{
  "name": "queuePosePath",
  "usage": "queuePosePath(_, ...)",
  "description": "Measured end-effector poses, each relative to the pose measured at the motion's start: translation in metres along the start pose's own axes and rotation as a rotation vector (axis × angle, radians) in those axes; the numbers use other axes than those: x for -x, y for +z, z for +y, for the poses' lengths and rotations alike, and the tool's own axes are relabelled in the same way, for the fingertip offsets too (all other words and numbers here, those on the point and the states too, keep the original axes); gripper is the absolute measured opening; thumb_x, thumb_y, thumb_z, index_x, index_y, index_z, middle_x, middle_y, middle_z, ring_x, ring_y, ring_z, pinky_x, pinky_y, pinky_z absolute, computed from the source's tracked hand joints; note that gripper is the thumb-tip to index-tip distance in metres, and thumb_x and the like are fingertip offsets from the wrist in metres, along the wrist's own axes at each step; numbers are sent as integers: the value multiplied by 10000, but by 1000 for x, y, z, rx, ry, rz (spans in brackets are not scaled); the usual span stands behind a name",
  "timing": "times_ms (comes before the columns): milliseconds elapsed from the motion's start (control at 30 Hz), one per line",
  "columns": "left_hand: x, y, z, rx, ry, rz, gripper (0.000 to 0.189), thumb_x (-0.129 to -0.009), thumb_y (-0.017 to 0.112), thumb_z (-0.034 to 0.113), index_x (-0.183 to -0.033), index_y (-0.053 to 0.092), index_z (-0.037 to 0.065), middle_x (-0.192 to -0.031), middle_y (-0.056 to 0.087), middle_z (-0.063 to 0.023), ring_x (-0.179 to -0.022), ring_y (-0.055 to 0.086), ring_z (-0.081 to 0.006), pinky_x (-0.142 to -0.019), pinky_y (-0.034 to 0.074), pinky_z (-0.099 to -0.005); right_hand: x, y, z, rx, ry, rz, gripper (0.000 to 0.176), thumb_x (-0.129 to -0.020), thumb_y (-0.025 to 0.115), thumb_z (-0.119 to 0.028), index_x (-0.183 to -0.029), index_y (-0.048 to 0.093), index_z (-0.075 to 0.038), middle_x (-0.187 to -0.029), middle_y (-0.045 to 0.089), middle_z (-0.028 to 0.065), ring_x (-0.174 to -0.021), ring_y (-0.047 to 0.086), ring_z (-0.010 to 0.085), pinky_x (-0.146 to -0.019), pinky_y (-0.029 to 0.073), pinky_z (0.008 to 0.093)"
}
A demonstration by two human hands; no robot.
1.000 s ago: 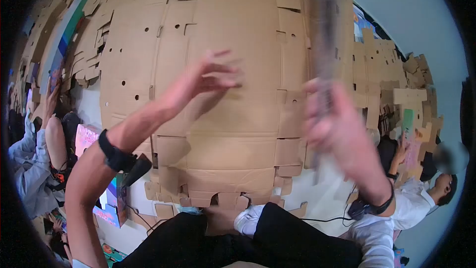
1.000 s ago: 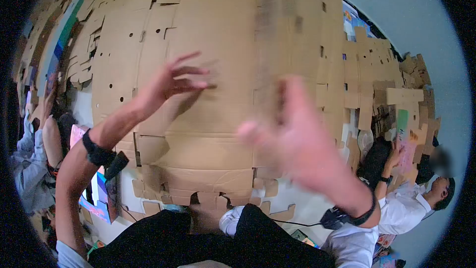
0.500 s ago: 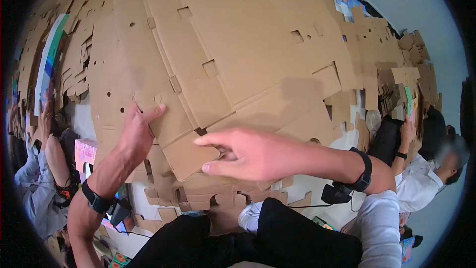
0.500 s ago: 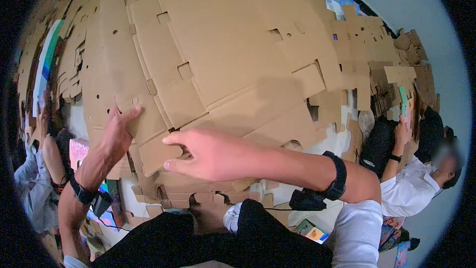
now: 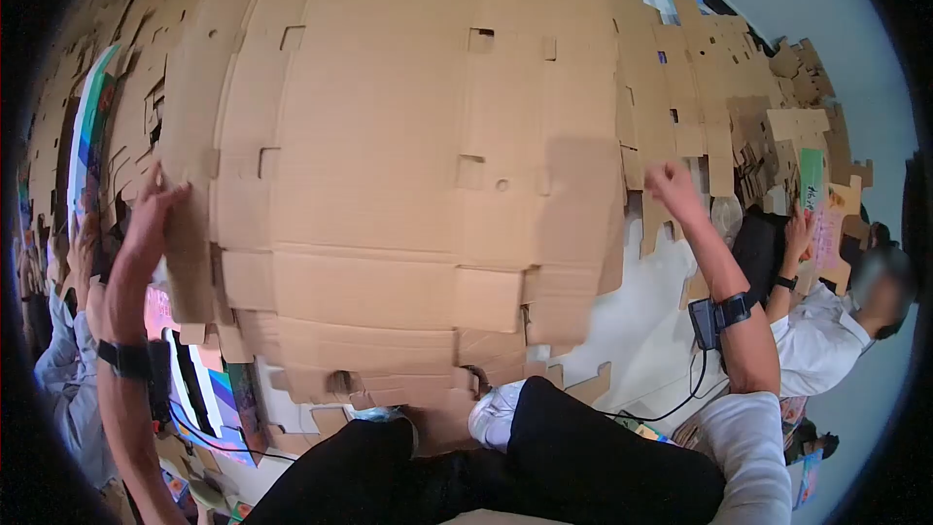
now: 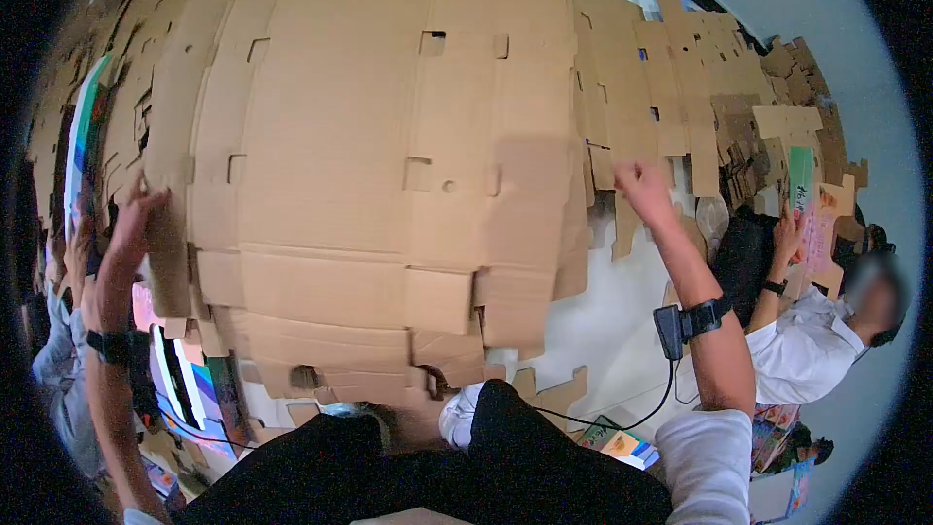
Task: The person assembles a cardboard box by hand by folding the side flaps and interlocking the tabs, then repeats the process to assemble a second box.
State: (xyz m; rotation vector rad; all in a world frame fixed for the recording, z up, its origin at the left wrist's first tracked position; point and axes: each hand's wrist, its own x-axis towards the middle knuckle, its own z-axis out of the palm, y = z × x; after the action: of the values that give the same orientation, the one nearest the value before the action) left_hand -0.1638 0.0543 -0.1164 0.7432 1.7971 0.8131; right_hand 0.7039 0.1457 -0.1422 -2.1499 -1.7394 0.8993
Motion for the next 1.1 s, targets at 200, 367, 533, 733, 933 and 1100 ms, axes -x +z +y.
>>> queuePosePath(200, 58, 76, -48, 257, 36, 51, 842, -983, 740, 144, -1709, 316, 107, -1471, 585, -124, -1304, 562, -239, -1095, 474, -387, 34, 30, 6, -912, 659, -467, 644, -1068, 601, -625, -1350, 634, -48, -1132, 764, 83, -965, 737, 189, -872, 627, 385)
queuePosePath(367, 70, 86, -31, 255, -12, 116, 774, -981, 710, 99, -1680, 380, 141, -1483, 589, -116, -1324, 561, -246, -1103, 474, -389, -5, 50, 31, -1277, 769, -191, 542, -1082, 629, -524, -1365, 645, -62, -1188, 765, 104, -1078, 746, 228, -953, 640, 405)
queuePosePath(533, 54, 70, -30, 284, 7, 7, 727, -985, 681, 84, -1658, 409, 134, -1506, 584, -100, -1358, 555, -237, -1127, 470, -387, -13, 78, 54, -1066, 368, -45, 369, -1042, 721, -424, -1227, 666, -110, -997, 763, 53, -920, 740, 164, -780, 633, 340)
queuePosePath(733, 57, 73, -25, 273, -4, 13, 738, -984, 668, 72, -1665, 388, 122, -1535, 566, -101, -1382, 545, -238, -1134, 469, -379, -11, 33, -14, -1639, 638, 366, 207, -1046, 728, -264, -893, 607, -194, -674, 619, -79, -512, 555, 42, -466, 441, 201)
queuePosePath(933, 63, 76, -16, 255, -46, 7, 767, -981, 670, 84, -1681, 357, 115, -1544, 555, -121, -1392, 525, -252, -1142, 453, -389, -7, -43, -84, -2062, 345, 190, 405, -1143, 547, -320, -763, 506, -183, -570, 441, -95, -463, 432, 41, -461, 321, 241)
queuePosePath(1100, 63, 80, -16, 233, 1, 15, 795, -984, 670, 112, -1699, 322, 127, -1565, 539, -131, -1396, 524, -277, -1161, 434, -421, 43, -102, -186, -2077, -19, 1, 478, -1157, 448, -252, -686, 424, -173, -554, 364, -83, -440, 314, 64, -507, 265, 252)
